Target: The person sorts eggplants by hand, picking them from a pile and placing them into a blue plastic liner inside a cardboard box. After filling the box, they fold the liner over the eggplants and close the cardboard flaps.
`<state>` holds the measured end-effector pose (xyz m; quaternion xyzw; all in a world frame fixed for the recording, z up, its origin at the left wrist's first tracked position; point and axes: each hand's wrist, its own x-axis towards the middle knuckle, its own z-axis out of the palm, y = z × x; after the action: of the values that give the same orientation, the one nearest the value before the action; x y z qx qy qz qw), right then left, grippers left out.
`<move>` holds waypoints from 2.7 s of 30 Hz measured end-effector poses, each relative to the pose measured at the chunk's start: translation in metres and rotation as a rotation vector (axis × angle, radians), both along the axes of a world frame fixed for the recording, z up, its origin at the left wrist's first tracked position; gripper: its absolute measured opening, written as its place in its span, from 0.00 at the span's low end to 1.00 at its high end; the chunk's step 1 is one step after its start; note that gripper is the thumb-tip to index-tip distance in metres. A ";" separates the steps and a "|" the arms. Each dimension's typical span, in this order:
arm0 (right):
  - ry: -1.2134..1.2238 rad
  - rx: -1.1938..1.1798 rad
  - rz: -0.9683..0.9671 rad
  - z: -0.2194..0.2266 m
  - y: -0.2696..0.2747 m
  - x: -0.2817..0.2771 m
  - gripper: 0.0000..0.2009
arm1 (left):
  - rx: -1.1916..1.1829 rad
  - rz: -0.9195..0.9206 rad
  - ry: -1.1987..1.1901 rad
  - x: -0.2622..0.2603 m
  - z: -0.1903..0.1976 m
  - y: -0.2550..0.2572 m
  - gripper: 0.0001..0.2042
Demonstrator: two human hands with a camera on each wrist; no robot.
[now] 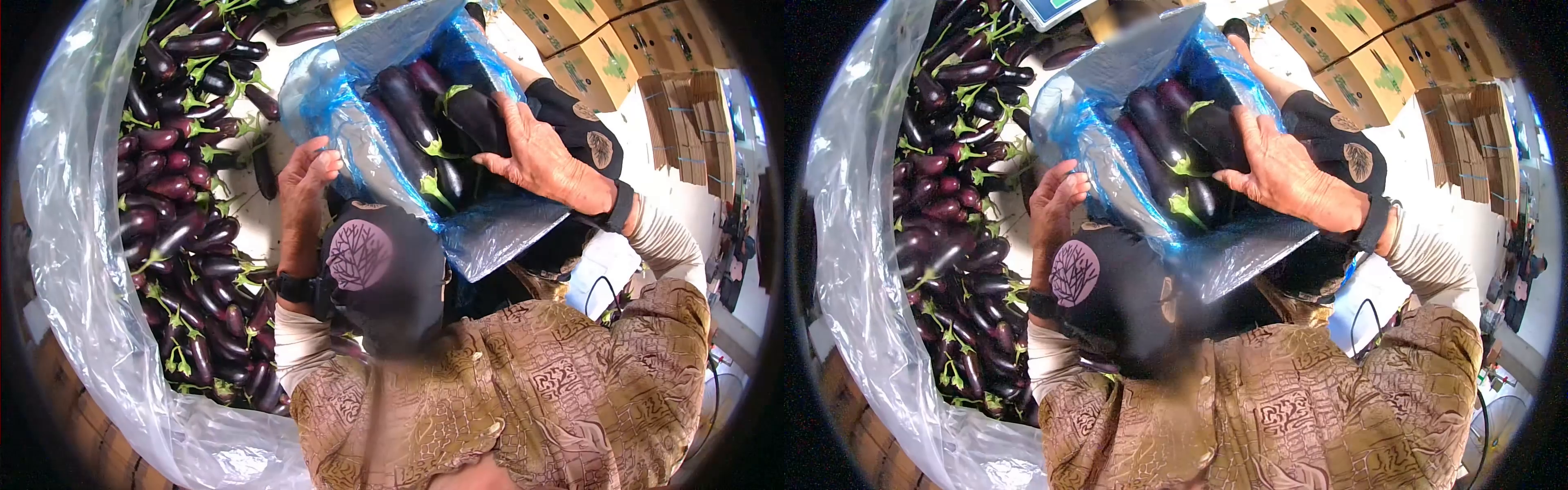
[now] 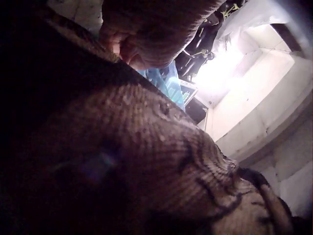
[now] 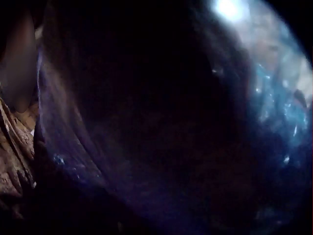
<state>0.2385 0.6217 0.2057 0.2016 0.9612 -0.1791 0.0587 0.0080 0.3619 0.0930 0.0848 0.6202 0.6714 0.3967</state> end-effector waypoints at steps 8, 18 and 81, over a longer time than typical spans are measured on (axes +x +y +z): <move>-0.389 0.221 0.209 -0.009 -0.013 -0.013 0.45 | 0.013 0.097 -0.129 0.003 -0.021 -0.008 0.13; -0.410 0.087 0.152 -0.006 -0.006 -0.034 0.56 | 0.000 0.091 -0.161 0.013 -0.044 -0.014 0.13; 0.102 0.043 0.731 0.078 0.014 -0.076 0.23 | -0.138 0.189 -0.322 0.043 -0.126 -0.079 0.14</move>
<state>0.1628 0.6359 0.2839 -0.1630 0.9749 -0.1359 0.0666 0.0512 0.2829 -0.0334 -0.1097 0.5987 0.6664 0.4308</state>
